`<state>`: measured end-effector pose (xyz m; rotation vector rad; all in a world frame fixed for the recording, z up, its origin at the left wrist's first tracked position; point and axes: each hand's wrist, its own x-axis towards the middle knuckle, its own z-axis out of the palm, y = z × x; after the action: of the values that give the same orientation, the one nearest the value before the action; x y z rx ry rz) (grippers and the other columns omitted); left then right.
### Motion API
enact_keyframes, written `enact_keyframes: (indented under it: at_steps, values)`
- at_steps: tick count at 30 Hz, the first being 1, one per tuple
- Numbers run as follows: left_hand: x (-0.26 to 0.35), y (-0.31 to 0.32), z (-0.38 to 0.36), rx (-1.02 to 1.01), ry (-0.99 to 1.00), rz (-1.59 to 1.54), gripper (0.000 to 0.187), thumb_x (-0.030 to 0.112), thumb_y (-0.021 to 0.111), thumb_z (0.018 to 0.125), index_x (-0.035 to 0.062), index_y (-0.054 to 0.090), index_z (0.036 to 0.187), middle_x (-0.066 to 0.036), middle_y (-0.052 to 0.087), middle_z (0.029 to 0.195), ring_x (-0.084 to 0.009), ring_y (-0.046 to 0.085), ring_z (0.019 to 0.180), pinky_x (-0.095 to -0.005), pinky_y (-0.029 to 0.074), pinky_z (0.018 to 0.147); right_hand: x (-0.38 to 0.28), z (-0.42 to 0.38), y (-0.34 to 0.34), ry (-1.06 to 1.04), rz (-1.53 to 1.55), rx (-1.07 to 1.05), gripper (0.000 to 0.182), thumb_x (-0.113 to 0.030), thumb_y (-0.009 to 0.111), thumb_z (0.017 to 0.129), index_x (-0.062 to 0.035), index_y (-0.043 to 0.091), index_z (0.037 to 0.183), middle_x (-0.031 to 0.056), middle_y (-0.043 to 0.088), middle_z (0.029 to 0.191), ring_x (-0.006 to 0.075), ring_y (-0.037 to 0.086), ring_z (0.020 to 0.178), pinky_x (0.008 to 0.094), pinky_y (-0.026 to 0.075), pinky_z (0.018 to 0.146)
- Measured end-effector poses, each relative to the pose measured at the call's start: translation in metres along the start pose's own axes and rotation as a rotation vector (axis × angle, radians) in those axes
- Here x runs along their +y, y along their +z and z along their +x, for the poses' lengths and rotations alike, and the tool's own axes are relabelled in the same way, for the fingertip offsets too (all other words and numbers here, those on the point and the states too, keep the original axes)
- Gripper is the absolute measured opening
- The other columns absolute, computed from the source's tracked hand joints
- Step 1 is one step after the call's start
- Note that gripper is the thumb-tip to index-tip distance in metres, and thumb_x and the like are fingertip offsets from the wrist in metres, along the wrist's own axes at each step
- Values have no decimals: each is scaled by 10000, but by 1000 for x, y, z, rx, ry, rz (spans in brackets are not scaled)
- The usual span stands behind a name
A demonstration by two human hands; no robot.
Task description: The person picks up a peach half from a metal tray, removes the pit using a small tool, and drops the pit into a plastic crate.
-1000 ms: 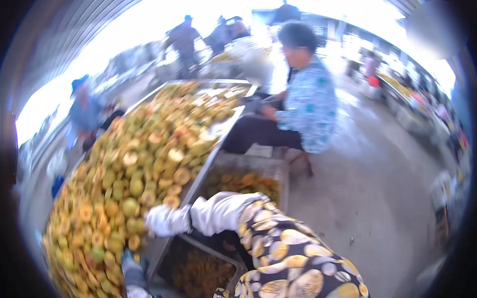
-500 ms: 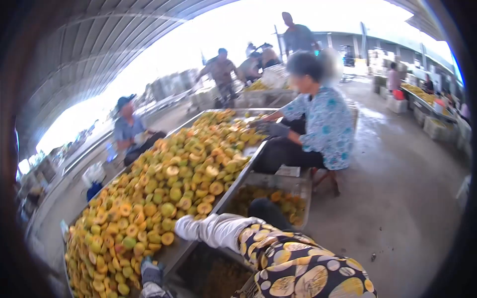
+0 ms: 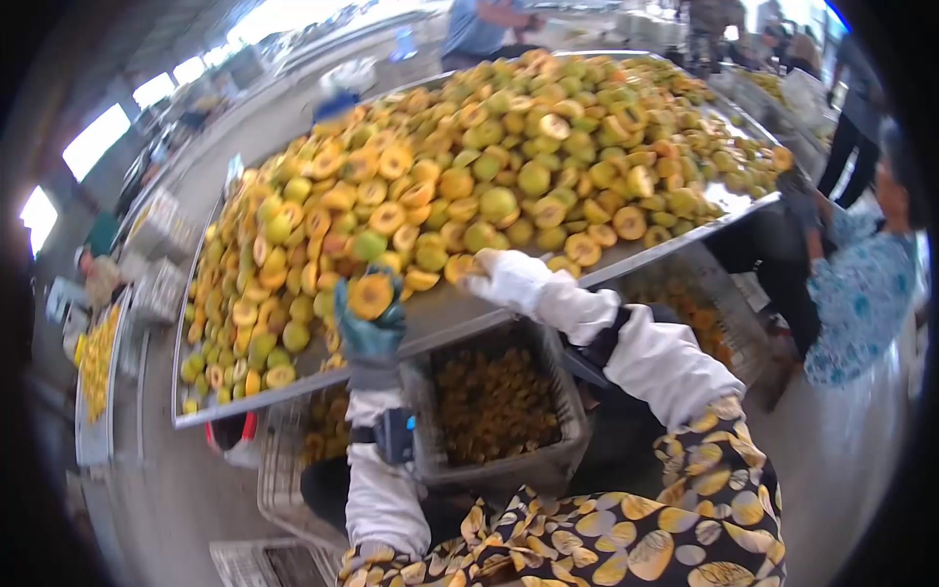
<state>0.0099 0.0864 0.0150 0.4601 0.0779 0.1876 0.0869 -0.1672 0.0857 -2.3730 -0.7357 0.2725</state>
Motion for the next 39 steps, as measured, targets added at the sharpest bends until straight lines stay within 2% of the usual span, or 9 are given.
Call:
enact_keyframes:
  at_steps: [2,5,6,8,11,14,23,30,39]
  values:
    - [-21,27,-3,40,98,191,575,574,469,1003,80,597,1269,-109,688,1176,-228,691,939,-290,504,541,-38,-24,-13,124,461,-159,389,-387,637,971,0,600,974,60,613,706,145,622,558,306,522,518]
    - [-34,48,-3,52,174,282,570,538,445,1039,41,569,1290,-114,653,1217,-246,664,1025,-321,558,734,-49,-32,-2,-66,275,-116,386,-376,647,967,4,591,1015,87,648,740,185,634,564,334,533,551]
    - [-43,46,1,37,244,288,571,524,440,1047,23,560,1293,-117,646,1217,-246,656,1040,-330,560,787,-37,-26,15,-212,231,16,467,-475,661,929,-22,622,1037,204,694,841,388,679,681,454,531,611]
    - [-52,42,0,-1,332,298,570,470,418,1071,-36,512,1316,-142,626,1195,-242,629,1075,-358,536,942,-38,-27,25,-244,215,125,463,-476,663,928,-22,616,1005,206,684,800,404,675,694,470,527,607]
    - [-52,21,-2,-121,287,428,558,448,437,1072,-41,481,1337,-161,616,1202,-242,624,1068,-359,539,933,-40,-25,29,-323,113,187,395,-423,649,947,-33,608,992,193,674,753,410,671,684,472,524,591]
    - [-58,16,-6,-176,742,1199,475,395,446,1073,-39,549,1234,-165,645,1174,-246,636,1055,-352,536,922,-36,-24,37,-374,29,205,319,-365,617,973,-47,604,967,194,647,685,412,661,660,491,513,563]
    - [-79,65,-27,200,408,665,622,526,386,1067,-46,619,1133,-159,698,980,-208,677,845,-308,561,783,-19,-23,48,-307,51,144,324,-345,580,995,-33,591,908,216,636,678,428,650,668,495,514,578]
    - [-83,72,-32,306,475,923,619,510,362,1079,-39,646,1073,-128,707,814,-160,665,736,-284,539,692,-36,-30,16,175,764,-515,578,-538,396,1039,-36,605,841,122,566,562,230,587,413,363,457,339]
    - [-78,65,-35,226,557,1145,642,532,337,1077,-27,650,1116,-123,716,885,-188,680,777,-302,566,727,-21,-28,22,187,1056,-722,589,-602,434,1015,-41,549,878,19,483,529,129,454,335,277,404,310]
